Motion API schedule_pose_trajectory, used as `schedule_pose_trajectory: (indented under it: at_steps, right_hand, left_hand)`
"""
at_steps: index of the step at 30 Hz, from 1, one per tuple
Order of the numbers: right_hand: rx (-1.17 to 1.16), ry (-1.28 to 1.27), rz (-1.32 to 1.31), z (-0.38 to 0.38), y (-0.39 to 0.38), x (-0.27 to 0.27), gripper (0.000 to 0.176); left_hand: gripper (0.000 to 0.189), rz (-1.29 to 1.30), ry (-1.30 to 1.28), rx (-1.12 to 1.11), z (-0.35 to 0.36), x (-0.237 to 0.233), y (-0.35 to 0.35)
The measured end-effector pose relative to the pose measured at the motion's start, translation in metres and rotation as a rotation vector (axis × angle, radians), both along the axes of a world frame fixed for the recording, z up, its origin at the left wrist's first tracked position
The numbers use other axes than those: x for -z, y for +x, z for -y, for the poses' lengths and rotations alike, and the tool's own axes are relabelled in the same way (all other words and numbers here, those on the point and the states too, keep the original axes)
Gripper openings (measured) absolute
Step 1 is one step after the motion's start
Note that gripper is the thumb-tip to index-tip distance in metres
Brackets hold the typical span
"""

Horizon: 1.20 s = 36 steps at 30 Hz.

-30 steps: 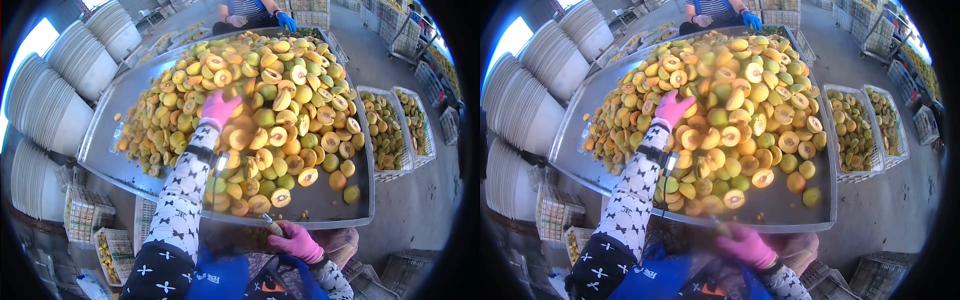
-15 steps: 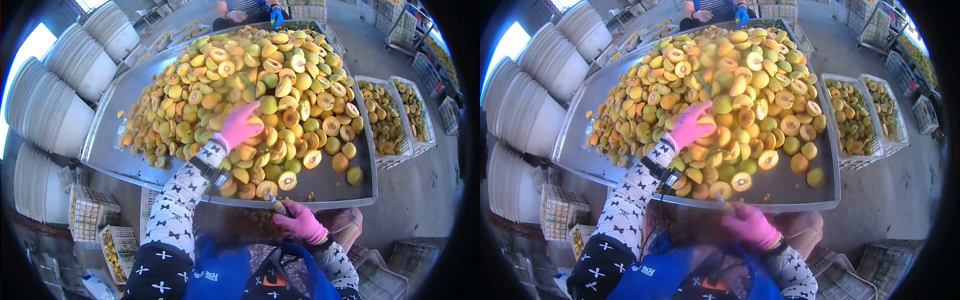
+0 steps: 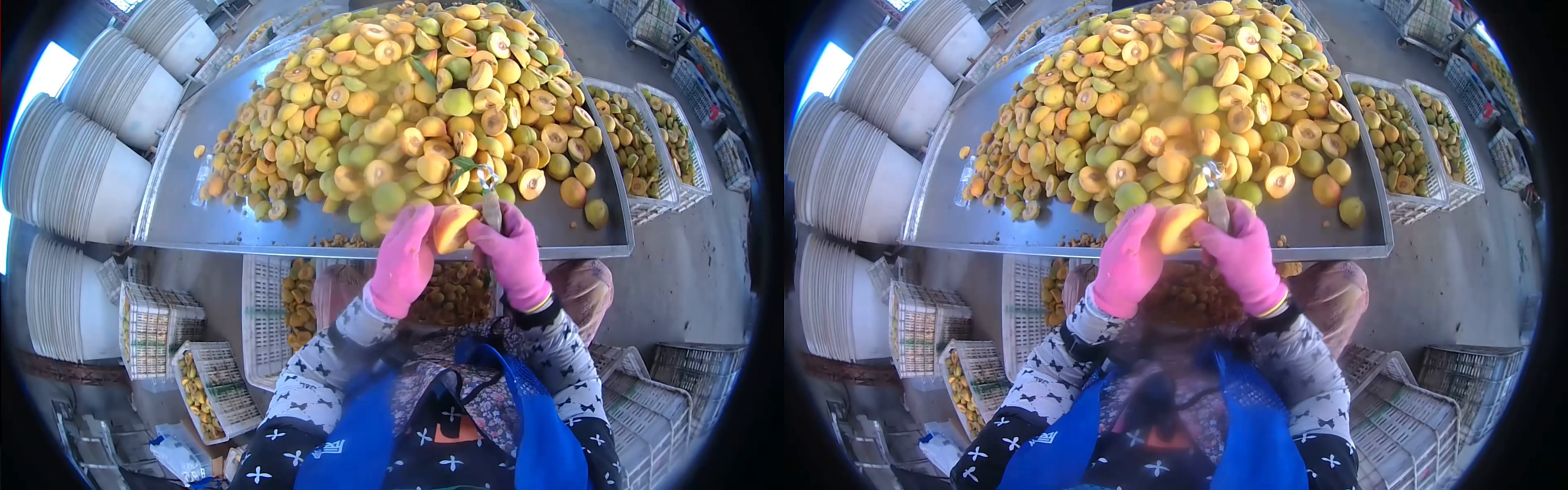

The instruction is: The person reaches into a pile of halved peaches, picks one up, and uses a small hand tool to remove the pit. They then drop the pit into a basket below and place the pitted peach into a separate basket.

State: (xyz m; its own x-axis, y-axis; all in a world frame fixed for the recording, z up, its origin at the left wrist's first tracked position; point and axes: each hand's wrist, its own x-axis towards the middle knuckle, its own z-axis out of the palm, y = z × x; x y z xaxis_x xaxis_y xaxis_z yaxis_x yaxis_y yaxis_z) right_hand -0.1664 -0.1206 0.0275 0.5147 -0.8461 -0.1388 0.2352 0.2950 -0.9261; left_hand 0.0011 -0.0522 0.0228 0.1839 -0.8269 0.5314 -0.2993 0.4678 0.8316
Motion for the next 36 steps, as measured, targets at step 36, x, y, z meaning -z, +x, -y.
schedule_pose_trajectory:
  at_steps: [36]
  right_hand:
    - [0.055,-1.282,-0.859,-0.069,-0.011,0.008,0.036]
  left_hand:
    - [0.032,-0.207,0.193,0.076,-0.057,0.002,-0.004]
